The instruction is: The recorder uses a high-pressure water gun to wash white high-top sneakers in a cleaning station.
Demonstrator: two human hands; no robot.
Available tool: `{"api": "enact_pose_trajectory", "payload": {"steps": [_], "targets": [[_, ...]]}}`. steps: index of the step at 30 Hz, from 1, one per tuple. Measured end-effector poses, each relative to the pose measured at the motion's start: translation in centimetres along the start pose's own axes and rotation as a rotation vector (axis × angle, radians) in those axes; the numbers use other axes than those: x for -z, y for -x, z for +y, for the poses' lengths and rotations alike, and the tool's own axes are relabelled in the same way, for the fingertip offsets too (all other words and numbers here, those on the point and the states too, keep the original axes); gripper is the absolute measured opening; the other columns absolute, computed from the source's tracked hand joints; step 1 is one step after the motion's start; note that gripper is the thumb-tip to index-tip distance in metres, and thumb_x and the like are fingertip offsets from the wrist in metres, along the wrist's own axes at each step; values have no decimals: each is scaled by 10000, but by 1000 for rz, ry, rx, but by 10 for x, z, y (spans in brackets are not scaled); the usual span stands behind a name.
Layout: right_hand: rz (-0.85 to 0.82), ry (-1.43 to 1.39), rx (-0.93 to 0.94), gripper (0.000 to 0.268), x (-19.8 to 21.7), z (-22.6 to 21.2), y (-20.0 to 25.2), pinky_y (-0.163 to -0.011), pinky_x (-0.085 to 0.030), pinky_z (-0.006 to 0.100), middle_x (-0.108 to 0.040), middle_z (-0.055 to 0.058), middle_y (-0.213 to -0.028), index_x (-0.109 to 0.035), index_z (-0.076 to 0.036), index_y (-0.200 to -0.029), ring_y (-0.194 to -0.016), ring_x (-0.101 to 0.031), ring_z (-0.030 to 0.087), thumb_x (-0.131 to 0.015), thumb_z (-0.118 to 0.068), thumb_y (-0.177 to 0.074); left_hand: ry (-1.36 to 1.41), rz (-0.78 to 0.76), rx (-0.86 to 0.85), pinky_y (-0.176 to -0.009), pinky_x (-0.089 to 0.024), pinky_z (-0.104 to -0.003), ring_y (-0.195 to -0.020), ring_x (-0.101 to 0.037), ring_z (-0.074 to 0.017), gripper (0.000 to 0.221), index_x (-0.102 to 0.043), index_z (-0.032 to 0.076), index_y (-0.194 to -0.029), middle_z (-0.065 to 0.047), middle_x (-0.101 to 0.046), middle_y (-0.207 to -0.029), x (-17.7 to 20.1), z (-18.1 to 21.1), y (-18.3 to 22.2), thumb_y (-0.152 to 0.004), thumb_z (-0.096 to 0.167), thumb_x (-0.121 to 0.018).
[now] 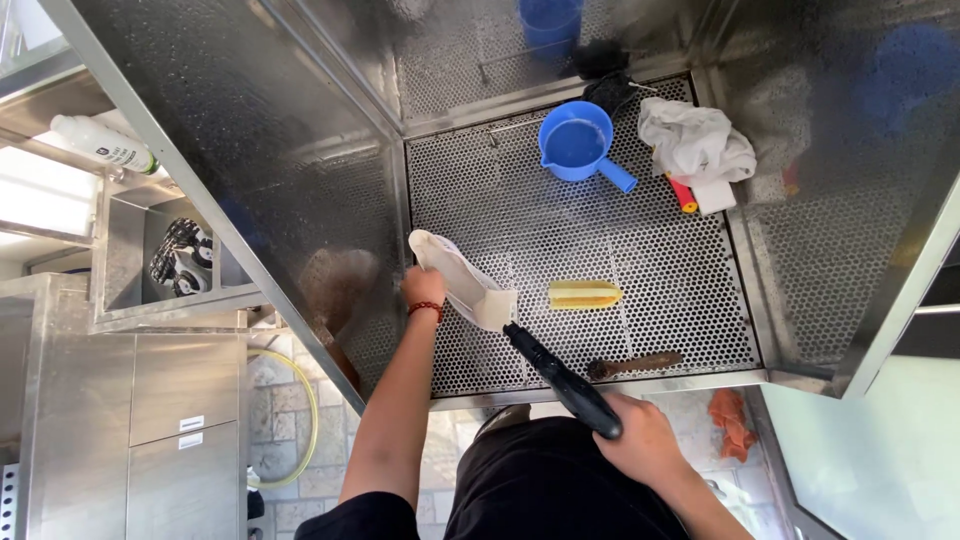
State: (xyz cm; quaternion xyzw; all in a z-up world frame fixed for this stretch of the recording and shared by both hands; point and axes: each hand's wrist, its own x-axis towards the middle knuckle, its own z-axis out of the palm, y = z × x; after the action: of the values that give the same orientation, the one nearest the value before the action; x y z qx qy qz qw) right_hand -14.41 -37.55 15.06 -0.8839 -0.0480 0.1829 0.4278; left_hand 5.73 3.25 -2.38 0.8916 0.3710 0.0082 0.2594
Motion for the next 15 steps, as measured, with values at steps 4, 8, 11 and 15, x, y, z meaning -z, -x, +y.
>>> {"api": "enact_pose_trajectory", "payload": {"steps": [4, 8, 11, 15], "targets": [[-21, 52, -61, 204, -11, -13, -11, -787, -553, 513, -750, 121, -918, -689, -106, -922, -897, -695, 398, -707, -173, -730, 12, -116, -102, -816, -547, -504, -971, -705, -440, 377, -765, -59, -1099, -265, -724, -1027, 43, 17, 21, -943, 170, -510], [-15, 69, -12, 191, -10, -26, -25, -779, -550, 528, -742, 130, -907, -681, -108, -908, -868, -693, 408, -677, -156, -724, 502, -310, 102, -756, -641, -482, -946, -751, -420, 350, -635, -125, -1135, -266, -714, -1060, 31, -1, 7, -947, 109, -457], [-43, 142, -4, 171, -10, -32, -30, -794, -545, 532, -743, 131, -912, -683, -106, -894, -869, -694, 406, -661, -142, -729, 700, -358, 115, -779, -675, -500, -1003, -731, -418, 334, -597, -148, -1146, -294, -678, -1136, 11, -22, -11, -921, 74, -490], [-19, 163, 47, 164, -8, -39, -37, -788, -543, 534, -738, 158, -918, -681, -94, -892, -855, -697, 412, -657, -138, -737, 628, -287, 98, -780, -656, -503, -1006, -714, -458, 357, -593, -135, -1185, -325, -672, -1161, -4, -21, -14, -908, 63, -485]]}}
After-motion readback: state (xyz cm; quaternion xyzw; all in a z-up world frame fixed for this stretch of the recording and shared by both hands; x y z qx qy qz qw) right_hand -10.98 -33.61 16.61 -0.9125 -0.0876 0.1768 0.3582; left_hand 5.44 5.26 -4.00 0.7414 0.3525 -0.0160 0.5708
